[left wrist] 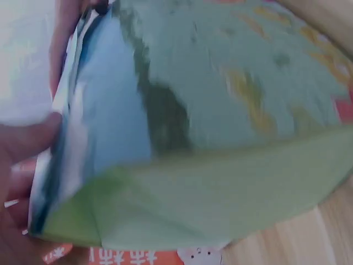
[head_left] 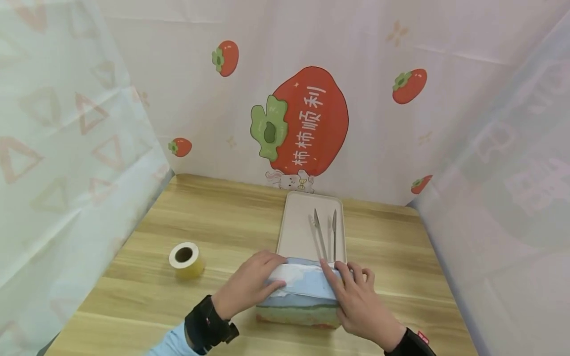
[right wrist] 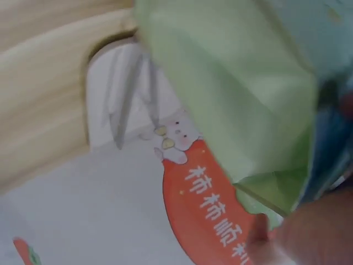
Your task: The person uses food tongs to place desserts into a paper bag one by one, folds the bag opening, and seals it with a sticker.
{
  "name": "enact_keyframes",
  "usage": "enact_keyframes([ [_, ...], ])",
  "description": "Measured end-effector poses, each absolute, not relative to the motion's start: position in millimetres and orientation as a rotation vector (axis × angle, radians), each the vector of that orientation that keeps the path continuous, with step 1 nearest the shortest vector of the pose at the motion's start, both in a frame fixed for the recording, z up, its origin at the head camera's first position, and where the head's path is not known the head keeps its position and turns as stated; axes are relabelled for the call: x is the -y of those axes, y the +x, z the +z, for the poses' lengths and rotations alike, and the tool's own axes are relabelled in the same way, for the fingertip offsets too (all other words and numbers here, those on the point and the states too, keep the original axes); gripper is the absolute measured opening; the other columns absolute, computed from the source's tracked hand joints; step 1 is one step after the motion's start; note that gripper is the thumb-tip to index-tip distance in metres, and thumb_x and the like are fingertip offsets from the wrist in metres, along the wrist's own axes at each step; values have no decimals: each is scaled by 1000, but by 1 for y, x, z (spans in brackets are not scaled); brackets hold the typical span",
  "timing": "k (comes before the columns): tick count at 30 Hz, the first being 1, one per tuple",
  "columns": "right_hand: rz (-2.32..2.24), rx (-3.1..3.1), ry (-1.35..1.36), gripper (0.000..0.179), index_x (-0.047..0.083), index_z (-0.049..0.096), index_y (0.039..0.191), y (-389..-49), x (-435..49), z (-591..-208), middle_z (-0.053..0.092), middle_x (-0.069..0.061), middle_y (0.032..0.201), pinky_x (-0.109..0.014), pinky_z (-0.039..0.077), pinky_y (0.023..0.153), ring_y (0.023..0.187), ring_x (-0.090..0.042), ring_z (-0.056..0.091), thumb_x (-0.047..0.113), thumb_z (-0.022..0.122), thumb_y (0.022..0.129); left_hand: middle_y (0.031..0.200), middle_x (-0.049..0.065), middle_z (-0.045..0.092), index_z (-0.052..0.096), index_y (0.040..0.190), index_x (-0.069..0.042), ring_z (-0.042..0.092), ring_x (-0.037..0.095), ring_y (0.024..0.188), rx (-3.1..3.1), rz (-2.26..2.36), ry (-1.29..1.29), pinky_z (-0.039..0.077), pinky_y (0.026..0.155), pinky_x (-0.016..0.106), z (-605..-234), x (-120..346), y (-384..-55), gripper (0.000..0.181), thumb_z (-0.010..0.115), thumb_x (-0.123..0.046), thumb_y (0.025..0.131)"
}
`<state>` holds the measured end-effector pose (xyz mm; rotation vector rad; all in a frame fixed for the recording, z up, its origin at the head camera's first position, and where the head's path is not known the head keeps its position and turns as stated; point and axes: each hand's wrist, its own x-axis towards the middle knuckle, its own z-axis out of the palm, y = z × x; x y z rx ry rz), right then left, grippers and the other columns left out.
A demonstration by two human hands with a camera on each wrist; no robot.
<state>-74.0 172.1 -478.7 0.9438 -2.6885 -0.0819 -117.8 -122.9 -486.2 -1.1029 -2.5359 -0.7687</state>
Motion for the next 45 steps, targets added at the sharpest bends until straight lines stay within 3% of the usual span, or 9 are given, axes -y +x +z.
enact_keyframes([
  [4,117,2906,931,80,17,35,154,-76,-169,-451,52,-11,133,-54,33,87,118,-32,47,28,73,85,113,3,71,67,119,-9,66,18,105,2610,-712,-1060,53,92,37,-480,109,-117,39,76,-30,87],
  [8,260,2961,932,59,9,58,135,-91,-157,-432,66,-9,122,-51,46,91,112,-27,62,31,78,85,111,2,74,69,117,-11,69,18,101,2692,-584,-1058,55,89,36,-468,86,-119,38,74,-34,88],
  [11,346,2929,913,43,5,67,120,-101,-146,-436,73,-7,106,-34,54,77,92,-17,70,25,79,84,100,-2,76,71,109,-13,71,14,91,2673,-563,-1023,57,78,31,-469,72,-119,30,76,-33,87],
  [16,458,2894,792,19,13,76,99,-109,-137,-445,73,2,82,-16,38,54,59,2,49,23,79,83,81,-7,73,71,90,-17,68,8,72,2620,-603,-933,51,61,23,-476,61,-118,17,80,-28,82],
  [18,472,2866,761,13,15,77,92,-110,-137,-447,72,4,76,-16,33,52,55,4,41,22,79,82,80,-8,73,71,88,-18,67,7,71,2598,-619,-914,49,59,22,-477,58,-118,17,81,-27,80],
  [24,412,2785,714,9,16,76,80,-110,-137,-452,68,6,68,-15,32,50,53,3,40,20,83,76,78,-9,73,75,88,-19,66,5,66,2545,-706,-872,45,55,17,-480,50,-118,12,81,-24,79],
  [31,329,2732,717,10,18,74,76,-107,-137,-457,65,7,62,-15,31,49,50,2,46,24,82,77,74,-6,74,76,82,-17,66,6,61,2493,-715,-801,40,49,16,-482,48,-116,8,81,-22,78],
  [35,371,2749,715,9,17,76,81,-106,-139,-458,71,6,70,-15,37,51,55,-1,59,25,80,80,73,-5,74,77,82,-16,69,8,62,2490,-733,-763,44,50,19,-481,50,-115,10,82,-23,76],
  [45,441,2736,674,12,15,79,89,-99,-160,-461,76,0,78,-15,42,52,61,-7,67,25,78,81,70,-6,73,77,77,-17,66,6,59,2476,-751,-780,44,51,19,-483,48,-117,9,83,-22,74],
])
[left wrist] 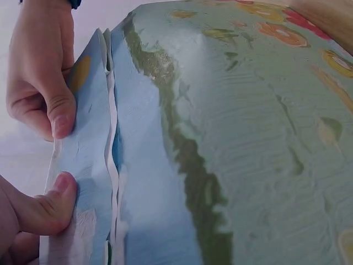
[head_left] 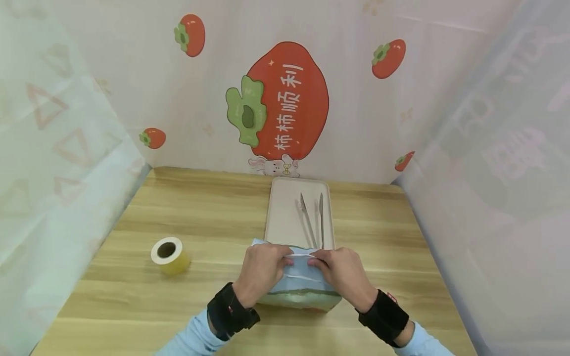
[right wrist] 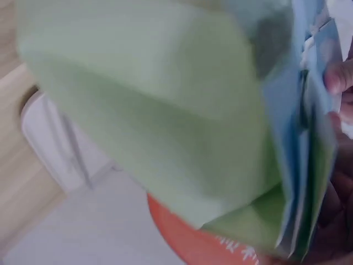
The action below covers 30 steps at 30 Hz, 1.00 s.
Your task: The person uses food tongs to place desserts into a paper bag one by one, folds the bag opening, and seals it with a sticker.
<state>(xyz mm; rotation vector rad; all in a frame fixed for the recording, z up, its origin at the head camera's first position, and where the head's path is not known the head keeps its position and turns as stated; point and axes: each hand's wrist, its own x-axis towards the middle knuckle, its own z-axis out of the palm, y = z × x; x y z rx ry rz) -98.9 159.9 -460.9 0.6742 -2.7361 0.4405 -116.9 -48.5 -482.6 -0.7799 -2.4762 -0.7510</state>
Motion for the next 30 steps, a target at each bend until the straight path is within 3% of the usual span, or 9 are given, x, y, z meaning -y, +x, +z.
enact_keyframes([
  [6,528,2773,636,22,11,79,100,-97,-181,-463,77,-9,103,-34,59,73,90,-21,75,18,80,79,69,-6,74,77,76,-17,68,5,60,2473,-769,-739,45,51,17,-485,55,-114,7,83,-20,73],
  [14,656,2723,686,19,6,78,99,-96,-225,-472,76,-13,102,-37,59,76,93,-27,75,3,77,80,71,-7,74,78,77,-17,69,5,62,2510,-814,-733,41,51,14,-487,56,-108,5,82,-19,76],
  [15,658,2731,634,19,6,78,99,-95,-233,-471,77,-12,101,-37,59,76,92,-27,74,3,76,81,71,-7,74,78,78,-17,68,5,61,2514,-824,-728,40,51,13,-487,56,-107,4,82,-18,76],
  [18,656,2767,480,24,7,76,108,-88,-253,-464,76,-10,98,-34,56,67,61,-17,66,8,75,84,70,-7,73,78,78,-17,62,0,59,2525,-840,-730,38,50,13,-485,57,-107,4,82,-18,77],
  [19,649,2759,472,28,7,74,112,-86,-256,-462,76,-10,100,-33,56,66,59,-15,63,11,76,85,69,-8,73,78,78,-16,59,-1,58,2528,-840,-737,37,50,13,-484,57,-108,4,82,-19,77],
  [22,666,2718,581,47,4,67,125,-81,-246,-455,73,-14,113,-38,57,72,68,-18,67,20,79,83,70,-8,73,78,78,-16,56,-2,57,2540,-816,-777,39,51,14,-479,58,-110,5,82,-20,77],
  [24,653,2696,669,56,3,64,130,-79,-226,-452,68,-16,125,-41,57,83,98,-25,72,23,81,80,71,-8,73,78,79,-17,57,-2,58,2542,-781,-810,41,52,16,-475,59,-113,5,82,-20,78],
  [26,645,2705,736,61,4,62,132,-80,-206,-450,66,-15,129,-45,54,94,119,-30,64,25,83,79,73,-7,74,78,80,-17,61,0,60,2548,-764,-839,45,54,18,-472,59,-115,5,82,-20,77],
  [30,609,2769,760,49,9,68,126,-87,-179,-449,71,-9,123,-40,54,94,118,-25,66,25,81,82,76,-6,75,78,81,-16,67,5,65,2557,-739,-882,50,57,23,-468,54,-116,5,81,-20,79],
])
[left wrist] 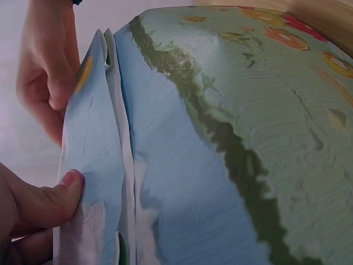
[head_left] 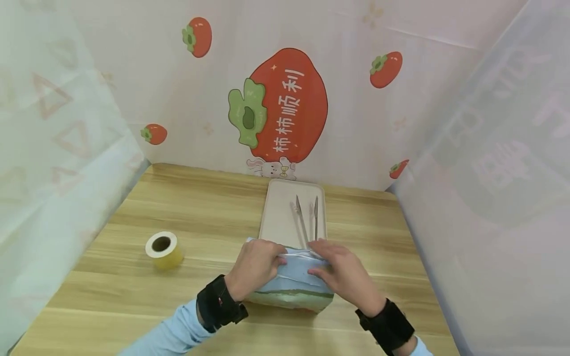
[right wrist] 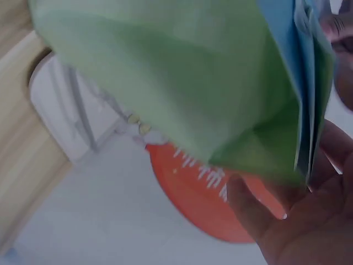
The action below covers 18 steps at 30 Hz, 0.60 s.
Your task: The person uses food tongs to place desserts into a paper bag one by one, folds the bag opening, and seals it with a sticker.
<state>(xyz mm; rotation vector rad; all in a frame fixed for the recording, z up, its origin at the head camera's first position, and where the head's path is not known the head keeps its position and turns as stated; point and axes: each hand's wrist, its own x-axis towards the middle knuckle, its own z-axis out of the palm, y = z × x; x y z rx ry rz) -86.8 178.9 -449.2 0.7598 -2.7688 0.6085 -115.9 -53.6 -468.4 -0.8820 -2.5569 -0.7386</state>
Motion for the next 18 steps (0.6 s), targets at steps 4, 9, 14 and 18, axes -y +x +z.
enact_keyframes([
  [4,592,2778,776,23,12,76,108,-96,-163,-457,77,-4,100,-24,56,70,87,-13,74,21,76,87,77,-6,75,78,82,-16,67,6,65,2564,-705,-871,50,56,23,-470,56,-118,6,79,-23,82],
  [9,532,2718,678,16,14,79,97,-92,-165,-463,77,-3,82,-16,43,54,63,-9,69,17,80,82,74,-9,73,78,84,-18,61,1,60,2532,-670,-947,45,54,17,-474,55,-124,9,76,-26,86],
  [14,501,2664,641,18,17,80,94,-88,-169,-464,77,-2,82,-20,46,55,65,-13,71,13,83,76,79,-8,75,77,86,-18,67,3,68,2492,-679,-954,51,59,19,-478,74,-127,2,76,-20,85],
  [18,482,2639,686,19,16,80,93,-91,-168,-465,78,-3,84,-23,49,58,68,-15,72,12,84,75,77,-5,75,77,81,-16,71,7,72,2410,-626,-867,56,62,24,-483,101,-125,10,82,-9,76],
])
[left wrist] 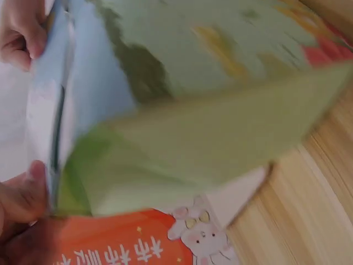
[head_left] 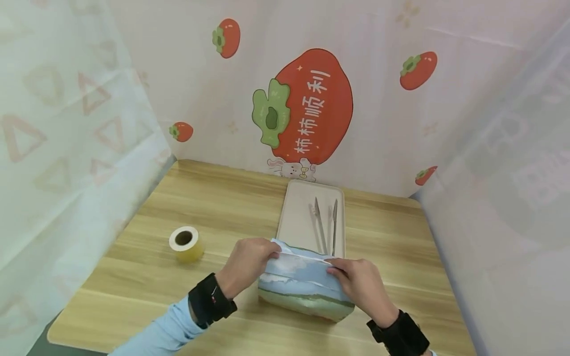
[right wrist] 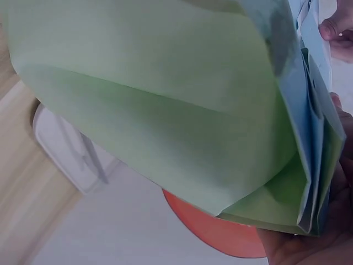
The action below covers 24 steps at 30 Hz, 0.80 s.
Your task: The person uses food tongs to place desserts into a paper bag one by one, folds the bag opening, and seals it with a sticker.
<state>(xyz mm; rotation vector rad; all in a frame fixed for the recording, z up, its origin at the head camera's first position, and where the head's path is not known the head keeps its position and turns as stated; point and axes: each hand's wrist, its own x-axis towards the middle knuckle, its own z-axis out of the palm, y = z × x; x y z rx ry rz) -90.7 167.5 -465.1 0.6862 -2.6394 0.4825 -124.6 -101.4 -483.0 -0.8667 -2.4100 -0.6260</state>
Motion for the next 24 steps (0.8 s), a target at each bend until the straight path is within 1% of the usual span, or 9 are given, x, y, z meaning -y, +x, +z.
enact_keyframes([
  [5,470,2621,715,20,16,80,94,-90,-172,-465,78,-3,86,-22,50,59,69,-13,73,11,84,75,73,-4,74,76,78,-12,70,7,67,2261,-614,-955,55,59,22,-487,109,-129,14,84,-3,71],
  [9,446,2608,725,21,16,80,93,-89,-176,-464,78,-2,85,-21,50,59,69,-12,73,10,84,73,69,-4,73,75,75,-11,68,7,62,2162,-636,-995,53,56,21,-489,106,-133,17,85,1,69],
  [13,411,2610,725,21,14,80,93,-89,-180,-460,78,-4,85,-22,51,58,69,-13,73,10,85,72,69,-4,72,74,75,-12,67,6,61,2128,-667,-1002,53,55,20,-490,102,-135,16,84,-1,70],
  [16,401,2628,760,22,15,80,96,-91,-184,-459,78,-3,86,-23,52,59,70,-12,73,12,84,74,72,-3,73,75,77,-11,69,7,65,2161,-691,-1021,54,59,20,-489,102,-137,13,84,-3,72],
  [18,418,2650,797,23,15,79,99,-93,-187,-459,78,-1,89,-28,57,68,74,-12,73,13,82,76,75,-2,74,76,81,-11,70,8,68,2209,-710,-1040,56,62,21,-488,105,-136,12,83,-4,75],
  [20,472,2686,834,25,14,78,104,-95,-191,-459,78,0,95,-35,58,82,79,-11,74,13,80,79,79,-1,75,77,85,-10,71,9,72,2262,-739,-1061,57,65,22,-485,108,-136,12,81,-2,76],
  [21,502,2702,847,27,14,77,106,-95,-193,-459,78,0,97,-39,56,88,83,-10,74,13,80,79,81,0,76,77,87,-9,72,10,74,2290,-765,-1070,57,67,23,-482,110,-135,13,80,-1,77],
  [23,565,2728,861,31,12,75,111,-94,-197,-458,77,0,104,-47,49,100,89,-10,74,13,79,81,86,1,76,77,92,-8,72,12,79,2333,-820,-1095,58,71,25,-480,114,-134,16,78,2,79],
  [24,590,2730,867,33,11,74,113,-93,-198,-458,76,-1,107,-49,47,103,92,-11,74,13,79,81,89,2,77,77,94,-7,73,13,82,2346,-853,-1109,58,73,26,-479,115,-133,18,77,2,79],
])
